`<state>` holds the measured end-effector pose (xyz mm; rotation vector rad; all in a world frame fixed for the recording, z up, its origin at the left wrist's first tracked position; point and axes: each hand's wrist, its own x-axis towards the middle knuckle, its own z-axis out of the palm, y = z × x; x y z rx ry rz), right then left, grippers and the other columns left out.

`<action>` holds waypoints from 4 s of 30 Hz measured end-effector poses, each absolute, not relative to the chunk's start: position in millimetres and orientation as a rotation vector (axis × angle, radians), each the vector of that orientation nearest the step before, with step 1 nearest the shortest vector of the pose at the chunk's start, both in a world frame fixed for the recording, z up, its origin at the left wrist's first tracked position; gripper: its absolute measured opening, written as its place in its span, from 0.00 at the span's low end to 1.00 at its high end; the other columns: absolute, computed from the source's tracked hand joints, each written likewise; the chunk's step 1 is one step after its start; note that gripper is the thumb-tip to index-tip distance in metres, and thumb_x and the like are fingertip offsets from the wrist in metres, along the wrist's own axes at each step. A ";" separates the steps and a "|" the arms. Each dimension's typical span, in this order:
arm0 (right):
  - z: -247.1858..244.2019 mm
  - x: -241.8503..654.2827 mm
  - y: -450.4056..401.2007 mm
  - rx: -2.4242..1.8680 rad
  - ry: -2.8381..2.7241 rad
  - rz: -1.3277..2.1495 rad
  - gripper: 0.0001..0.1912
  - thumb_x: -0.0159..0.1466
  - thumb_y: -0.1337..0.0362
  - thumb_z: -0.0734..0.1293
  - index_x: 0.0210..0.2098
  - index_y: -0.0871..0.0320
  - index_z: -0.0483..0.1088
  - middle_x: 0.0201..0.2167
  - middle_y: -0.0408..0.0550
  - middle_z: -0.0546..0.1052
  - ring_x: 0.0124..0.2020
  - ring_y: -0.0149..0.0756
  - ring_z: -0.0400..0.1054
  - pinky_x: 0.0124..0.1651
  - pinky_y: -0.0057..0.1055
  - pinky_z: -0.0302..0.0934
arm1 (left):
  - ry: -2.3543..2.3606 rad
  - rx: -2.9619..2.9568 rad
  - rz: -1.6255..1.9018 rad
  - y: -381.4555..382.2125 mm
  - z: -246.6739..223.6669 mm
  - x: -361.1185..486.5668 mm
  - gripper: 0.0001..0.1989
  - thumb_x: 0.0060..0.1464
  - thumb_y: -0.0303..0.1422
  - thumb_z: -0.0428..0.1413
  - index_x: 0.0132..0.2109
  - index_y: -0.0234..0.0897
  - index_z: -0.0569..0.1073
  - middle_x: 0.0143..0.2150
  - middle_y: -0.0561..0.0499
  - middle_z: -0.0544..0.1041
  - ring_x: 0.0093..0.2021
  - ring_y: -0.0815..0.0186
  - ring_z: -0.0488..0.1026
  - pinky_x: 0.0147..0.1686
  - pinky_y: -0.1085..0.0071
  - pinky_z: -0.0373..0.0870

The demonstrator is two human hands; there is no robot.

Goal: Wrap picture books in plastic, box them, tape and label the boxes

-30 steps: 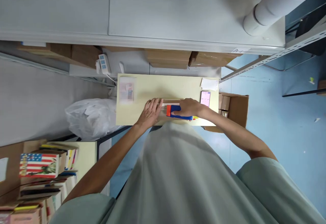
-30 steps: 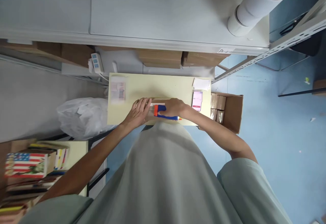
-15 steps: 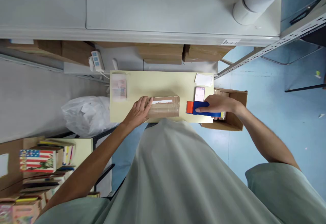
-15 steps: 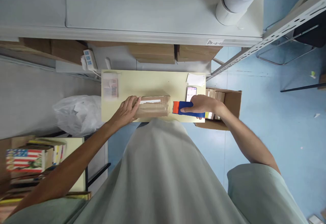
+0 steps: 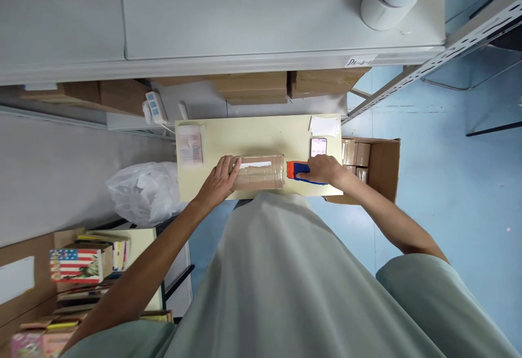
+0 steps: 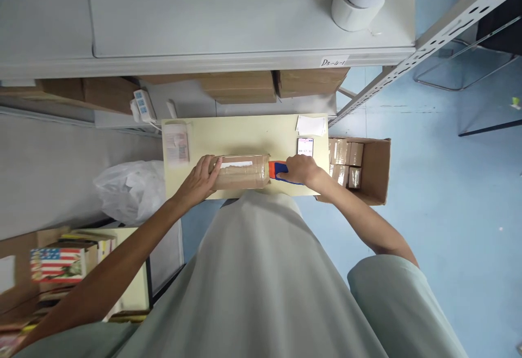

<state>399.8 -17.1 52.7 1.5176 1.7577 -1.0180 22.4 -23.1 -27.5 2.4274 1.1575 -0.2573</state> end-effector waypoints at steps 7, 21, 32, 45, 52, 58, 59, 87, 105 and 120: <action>49.2 364.7 -34.6 1.568 1.763 -0.932 0.25 0.78 0.48 0.64 0.55 0.64 0.80 0.51 0.66 0.85 0.55 0.56 0.81 0.50 0.39 0.71 | 1.142 2.510 -0.269 -27.5 -41.1 14.7 0.43 0.62 0.20 0.48 0.82 0.29 0.48 0.80 0.22 0.55 0.84 0.35 0.44 0.74 0.33 0.60; 45.6 317.1 -62.8 1.849 1.640 -0.862 0.29 0.78 0.44 0.64 0.57 0.64 0.79 0.48 0.66 0.86 0.53 0.55 0.83 0.46 0.36 0.70 | 1.046 2.588 -0.200 1.4 -60.7 -15.1 0.47 0.59 0.20 0.53 0.83 0.28 0.47 0.79 0.21 0.56 0.82 0.35 0.50 0.73 0.37 0.63; 40.6 299.8 -87.6 1.727 1.562 -1.016 0.27 0.76 0.42 0.66 0.52 0.61 0.81 0.48 0.63 0.86 0.50 0.53 0.83 0.44 0.34 0.68 | 0.975 2.603 -0.189 -37.3 -53.5 -53.8 0.51 0.56 0.15 0.47 0.84 0.37 0.45 0.79 0.28 0.58 0.82 0.42 0.52 0.73 0.43 0.65; 36.4 297.8 -54.0 1.847 1.569 -0.780 0.28 0.78 0.45 0.64 0.57 0.65 0.79 0.50 0.67 0.85 0.52 0.54 0.83 0.45 0.35 0.69 | 1.024 2.536 -0.198 -0.1 -75.1 -25.5 0.60 0.52 0.18 0.60 0.84 0.37 0.39 0.79 0.25 0.54 0.82 0.36 0.50 0.72 0.43 0.65; 21.5 304.2 -53.5 1.758 1.572 -0.831 0.27 0.78 0.47 0.63 0.55 0.65 0.80 0.49 0.66 0.85 0.52 0.54 0.83 0.47 0.36 0.70 | 1.034 2.453 -0.270 -13.8 -92.6 -19.1 0.63 0.47 0.16 0.59 0.84 0.37 0.37 0.79 0.25 0.54 0.82 0.37 0.49 0.70 0.45 0.67; 14.1 297.3 -47.3 1.775 1.557 -0.783 0.22 0.77 0.50 0.67 0.53 0.63 0.81 0.47 0.66 0.85 0.50 0.53 0.83 0.46 0.35 0.70 | 1.083 2.462 -0.284 -16.6 -88.9 -14.3 0.57 0.52 0.17 0.56 0.83 0.37 0.37 0.80 0.23 0.53 0.83 0.40 0.48 0.70 0.43 0.66; 11.5 294.5 -48.7 1.781 1.557 -0.770 0.21 0.77 0.51 0.66 0.52 0.63 0.81 0.46 0.66 0.85 0.49 0.53 0.83 0.45 0.35 0.70 | 1.094 2.463 -0.285 -17.1 -87.9 -13.0 0.57 0.52 0.17 0.56 0.83 0.37 0.38 0.80 0.23 0.54 0.83 0.40 0.48 0.70 0.43 0.66; 188.8 273.0 141.8 2.219 2.283 -0.076 0.26 0.80 0.62 0.55 0.69 0.77 0.58 0.54 0.77 0.82 0.57 0.59 0.78 0.65 0.45 0.61 | 1.134 2.525 0.905 108.3 135.0 80.7 0.42 0.76 0.40 0.49 0.84 0.36 0.36 0.83 0.34 0.56 0.84 0.47 0.48 0.81 0.43 0.54; 13.9 261.9 -28.8 2.744 2.058 -0.590 0.31 0.80 0.47 0.54 0.70 0.66 0.59 0.62 0.73 0.72 0.61 0.57 0.72 0.62 0.50 0.70 | 1.839 1.791 0.388 -29.0 -52.4 -32.1 0.27 0.73 0.46 0.52 0.69 0.33 0.70 0.66 0.32 0.79 0.64 0.48 0.80 0.62 0.53 0.78; -83.5 212.0 -88.2 2.767 1.490 -0.899 0.37 0.76 0.39 0.62 0.64 0.68 0.62 0.58 0.70 0.73 0.60 0.51 0.72 0.59 0.38 0.68 | 2.113 1.610 -0.137 -38.2 -63.8 39.6 0.40 0.65 0.62 0.58 0.59 0.25 0.75 0.56 0.25 0.80 0.51 0.41 0.83 0.45 0.58 0.77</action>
